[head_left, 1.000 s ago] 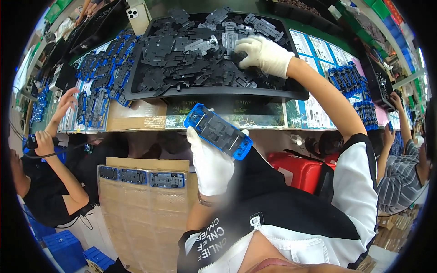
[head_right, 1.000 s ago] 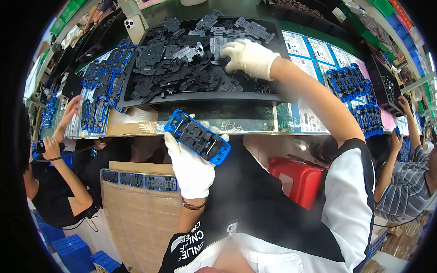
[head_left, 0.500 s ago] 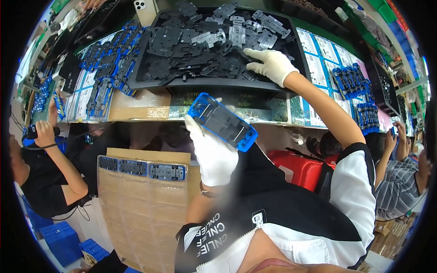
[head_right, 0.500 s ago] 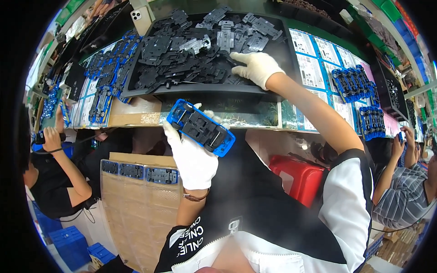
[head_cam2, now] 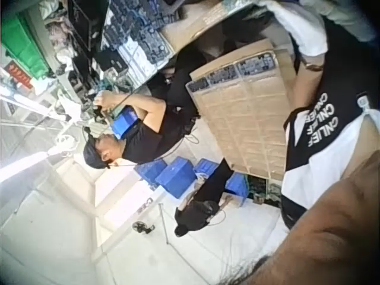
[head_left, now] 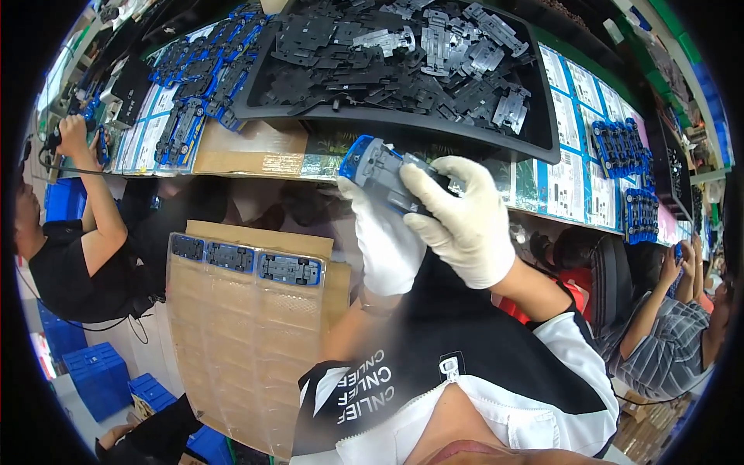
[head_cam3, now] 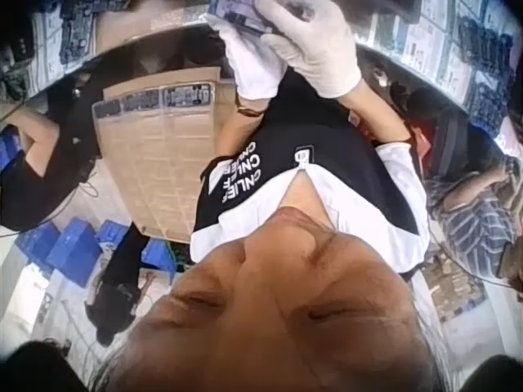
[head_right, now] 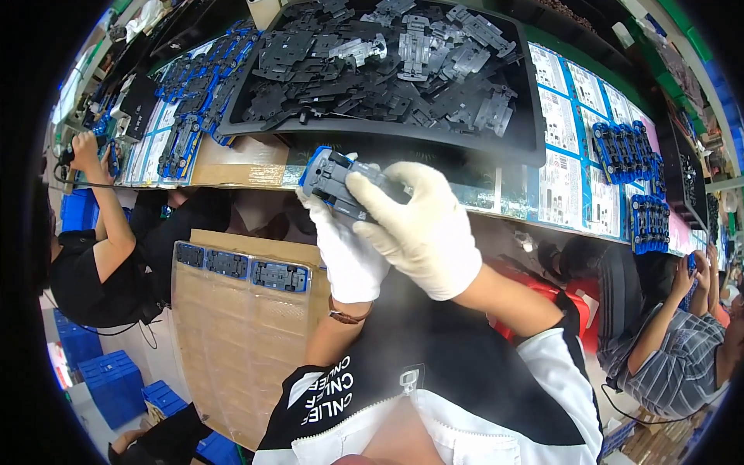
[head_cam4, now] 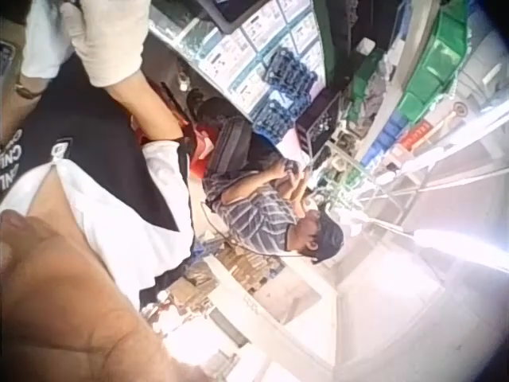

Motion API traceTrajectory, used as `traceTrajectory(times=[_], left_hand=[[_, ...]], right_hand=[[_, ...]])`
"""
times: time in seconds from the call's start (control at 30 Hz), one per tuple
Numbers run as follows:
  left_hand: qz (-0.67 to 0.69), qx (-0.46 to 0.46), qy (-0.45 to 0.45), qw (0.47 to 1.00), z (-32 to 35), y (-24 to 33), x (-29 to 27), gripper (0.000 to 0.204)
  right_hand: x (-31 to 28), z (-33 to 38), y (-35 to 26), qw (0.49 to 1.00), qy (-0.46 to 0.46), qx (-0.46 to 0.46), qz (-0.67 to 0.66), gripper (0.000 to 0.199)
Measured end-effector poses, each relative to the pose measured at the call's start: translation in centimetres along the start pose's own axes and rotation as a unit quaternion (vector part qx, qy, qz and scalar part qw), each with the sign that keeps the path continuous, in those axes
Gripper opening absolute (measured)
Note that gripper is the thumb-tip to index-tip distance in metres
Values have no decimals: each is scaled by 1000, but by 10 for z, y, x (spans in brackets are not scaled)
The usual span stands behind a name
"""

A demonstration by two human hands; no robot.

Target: The person assembles toy cars by picking up a car body, taking a base piece from a tray, attaching the base onto the car body by hand, and placing the assembled toy car into a packaging tray.

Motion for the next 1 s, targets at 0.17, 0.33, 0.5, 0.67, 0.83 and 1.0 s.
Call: traceTrajectory(times=[0.17,0.33,0.5,0.67,0.83,1.0], left_hand=[[-15,-27,6,1000,6,3,13,73],[-34,-34,1,999,12,1,17,66],[-83,-18,43,996,7,-5,6,49],[17,22,-2,1000,1,12,27,44],[-14,34,7,999,3,7,21,43],[-83,58,26,995,7,10,19,51]], right_hand=[[20,1,-1,998,20,25,47,52],[21,4,-6,998,40,7,46,48],[16,1,2,997,38,-15,69,42],[24,31,53,804,112,218,-543,50],[44,42,43,721,19,278,-635,66],[34,42,39,694,12,307,-651,51]])
Point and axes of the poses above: each hand's wrist, its own z-axis away from the middle knuckle, its own x-axis out of the palm, y = z × x, the point moved 5 cm from there along -z, towards the middle knuckle, and after that the axes turned 3 degrees about -y, right-handed, at the moved point
